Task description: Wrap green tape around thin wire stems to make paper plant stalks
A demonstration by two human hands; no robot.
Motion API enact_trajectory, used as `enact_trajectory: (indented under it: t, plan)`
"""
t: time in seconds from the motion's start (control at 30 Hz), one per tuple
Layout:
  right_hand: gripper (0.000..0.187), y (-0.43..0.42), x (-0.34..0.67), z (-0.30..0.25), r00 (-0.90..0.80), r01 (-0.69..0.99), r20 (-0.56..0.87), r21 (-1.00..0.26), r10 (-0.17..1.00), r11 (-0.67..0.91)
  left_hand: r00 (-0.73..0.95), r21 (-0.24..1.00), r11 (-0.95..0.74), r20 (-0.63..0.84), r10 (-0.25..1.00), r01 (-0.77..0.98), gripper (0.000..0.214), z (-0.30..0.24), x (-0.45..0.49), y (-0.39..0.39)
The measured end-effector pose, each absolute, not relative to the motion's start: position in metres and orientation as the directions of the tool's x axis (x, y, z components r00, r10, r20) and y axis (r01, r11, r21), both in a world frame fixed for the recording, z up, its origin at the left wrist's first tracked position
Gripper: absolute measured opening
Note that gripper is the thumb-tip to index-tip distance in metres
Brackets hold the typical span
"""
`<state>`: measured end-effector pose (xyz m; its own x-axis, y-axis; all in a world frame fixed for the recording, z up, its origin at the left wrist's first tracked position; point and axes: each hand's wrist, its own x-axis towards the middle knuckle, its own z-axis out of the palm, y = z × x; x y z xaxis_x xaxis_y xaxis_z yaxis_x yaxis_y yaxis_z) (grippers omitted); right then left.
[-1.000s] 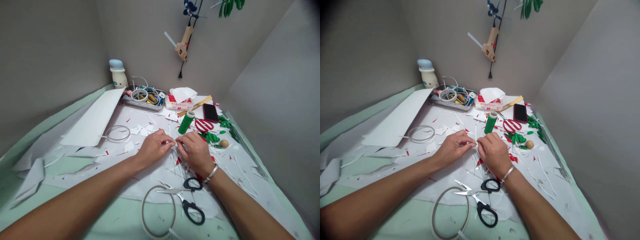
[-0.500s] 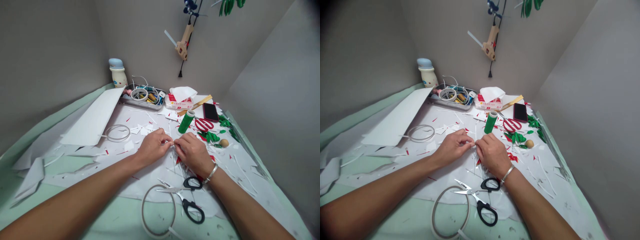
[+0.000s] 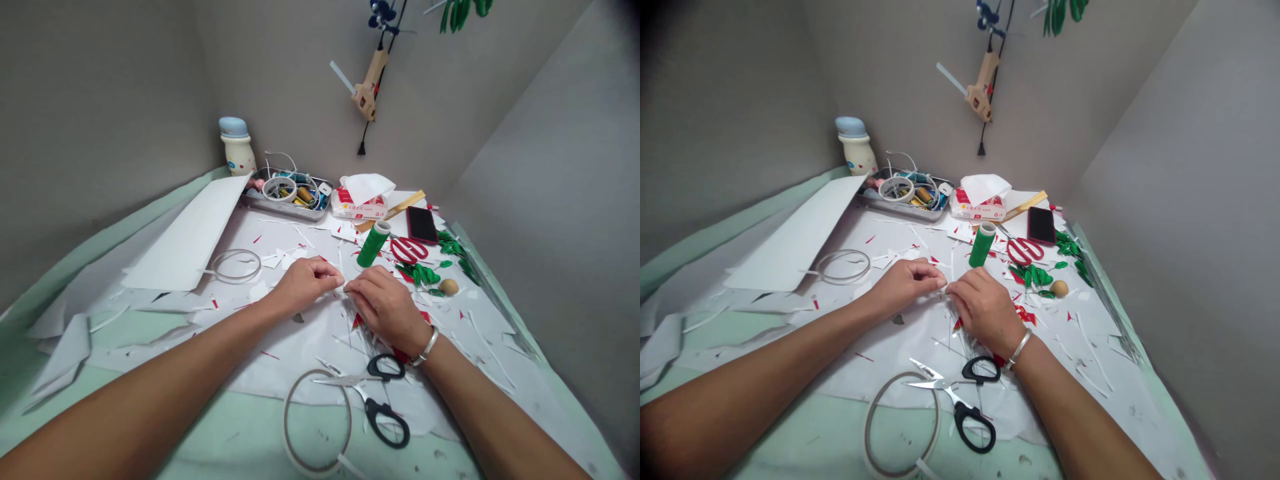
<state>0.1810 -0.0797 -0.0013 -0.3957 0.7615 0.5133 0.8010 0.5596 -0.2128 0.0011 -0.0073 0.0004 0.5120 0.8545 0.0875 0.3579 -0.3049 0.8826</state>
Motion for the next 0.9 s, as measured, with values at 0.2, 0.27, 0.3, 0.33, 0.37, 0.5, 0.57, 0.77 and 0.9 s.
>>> enact_trajectory:
  t: [0.2,0.27,0.3,0.33,0.37,0.5,0.57,0.77,0.9]
  plan:
    - [0.011,-0.078,0.179,-0.001,-0.201,0.757,0.613,-0.399,0.764,0.518,0.531,0.871,-0.359,0.14,0.835,0.334,0.021,-0.001,0.002,-0.009]
    - [0.011,-0.078,0.177,-0.001,-0.134,0.761,0.633,-0.427,0.762,0.489,0.545,0.831,-0.441,0.208,0.812,0.34,0.019,-0.001,0.003,-0.013]
    - [0.011,-0.079,0.176,-0.002,-0.112,0.767,0.641,-0.43,0.759,0.476,0.545,0.809,-0.478,0.243,0.802,0.343,0.018,-0.001,0.004,-0.015]
    - [0.011,-0.079,0.175,-0.002,-0.099,0.777,0.645,-0.425,0.757,0.464,0.545,0.788,-0.506,0.268,0.795,0.35,0.018,-0.001,0.005,-0.017]
    - [0.011,-0.079,0.174,-0.002,-0.093,0.79,0.648,-0.413,0.756,0.452,0.537,0.775,-0.519,0.283,0.795,0.36,0.017,0.0,0.006,-0.019]
    - [0.012,-0.078,0.174,-0.004,-0.121,0.853,0.652,-0.318,0.749,0.414,0.515,0.746,-0.547,0.321,0.795,0.38,0.016,0.0,0.007,-0.025]
    - [0.012,-0.078,0.174,-0.004,-0.148,0.875,0.654,-0.264,0.742,0.407,0.52,0.735,-0.561,0.332,0.787,0.379,0.017,-0.001,0.007,-0.027]
    - [0.013,-0.078,0.176,-0.005,-0.247,0.912,0.615,-0.114,0.748,0.394,0.525,0.684,-0.596,0.353,0.775,0.42,0.018,-0.001,0.008,-0.03]
    - [0.013,-0.079,0.175,-0.005,-0.315,0.909,0.556,-0.056,0.77,0.412,0.53,0.657,-0.612,0.359,0.768,0.441,0.016,0.001,0.006,-0.03]
